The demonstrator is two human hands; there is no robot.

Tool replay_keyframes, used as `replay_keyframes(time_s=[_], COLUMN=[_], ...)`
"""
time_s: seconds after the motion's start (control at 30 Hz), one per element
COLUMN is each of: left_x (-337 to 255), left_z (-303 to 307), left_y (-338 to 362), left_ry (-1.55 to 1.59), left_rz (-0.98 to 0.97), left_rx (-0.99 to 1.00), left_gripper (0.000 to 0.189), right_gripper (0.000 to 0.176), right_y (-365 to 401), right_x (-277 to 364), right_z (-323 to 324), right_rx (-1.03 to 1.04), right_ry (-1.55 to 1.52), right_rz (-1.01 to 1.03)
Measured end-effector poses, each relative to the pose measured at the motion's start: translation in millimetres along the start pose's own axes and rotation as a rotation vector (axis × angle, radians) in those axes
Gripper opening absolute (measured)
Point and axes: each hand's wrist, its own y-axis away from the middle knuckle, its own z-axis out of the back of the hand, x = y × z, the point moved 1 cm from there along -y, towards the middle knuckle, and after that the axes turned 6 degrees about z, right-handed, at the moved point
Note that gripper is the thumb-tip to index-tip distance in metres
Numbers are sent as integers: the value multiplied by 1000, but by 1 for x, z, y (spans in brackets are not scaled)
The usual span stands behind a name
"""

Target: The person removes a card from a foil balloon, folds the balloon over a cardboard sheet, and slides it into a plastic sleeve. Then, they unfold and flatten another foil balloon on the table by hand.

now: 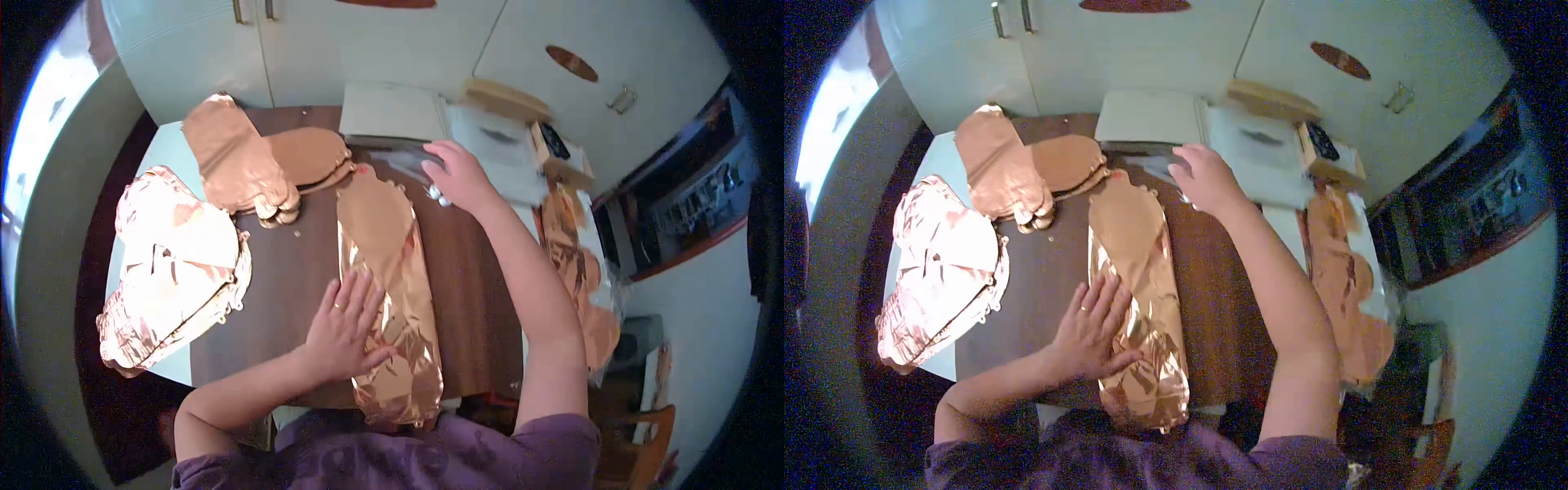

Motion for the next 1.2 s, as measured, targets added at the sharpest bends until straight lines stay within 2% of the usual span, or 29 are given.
replay_keyframes(time_s=[0.07,0.1,0.2,0.3,0.4,0.5,0.6,0.7,0.9,1.0,1.2], left_x=[-1,-1,-2,-1,0,0,0,-1,0,1,3], left_z=[-1,-1,2,3,1,3,4,4,1,1,9], left_y=[2,2,2,1,1,2,1,2,3,2,0], left_ry=[23,28,41,41,43,58,69,58,70,87,126], left_rz=[-3,-3,-6,1,13,17,14,13,5,14,37], left_rx=[-28,-37,-26,17,52,55,51,31,-4,-17,12], left_gripper=[98,97,96,96,97,97,96,96,94,93,93], right_gripper=[44,51,57,54,47,39,30,21,13,11,15], right_y=[-36,-54,-85,-107,-112,-111,-114,-109,-94,-93,-102], right_x=[-16,-12,-43,-50,-37,-32,-31,-20,-18,-24,-31], right_z=[-11,-8,-28,-34,-33,-28,-35,-47,-54,-53,-42], right_rx=[-25,48,2,363,389,389,451,473,148,91,225], right_ry=[180,198,309,278,424,385,502,766,782,735,331], right_rz=[104,47,99,-82,-29,-14,53,191,340,335,57])
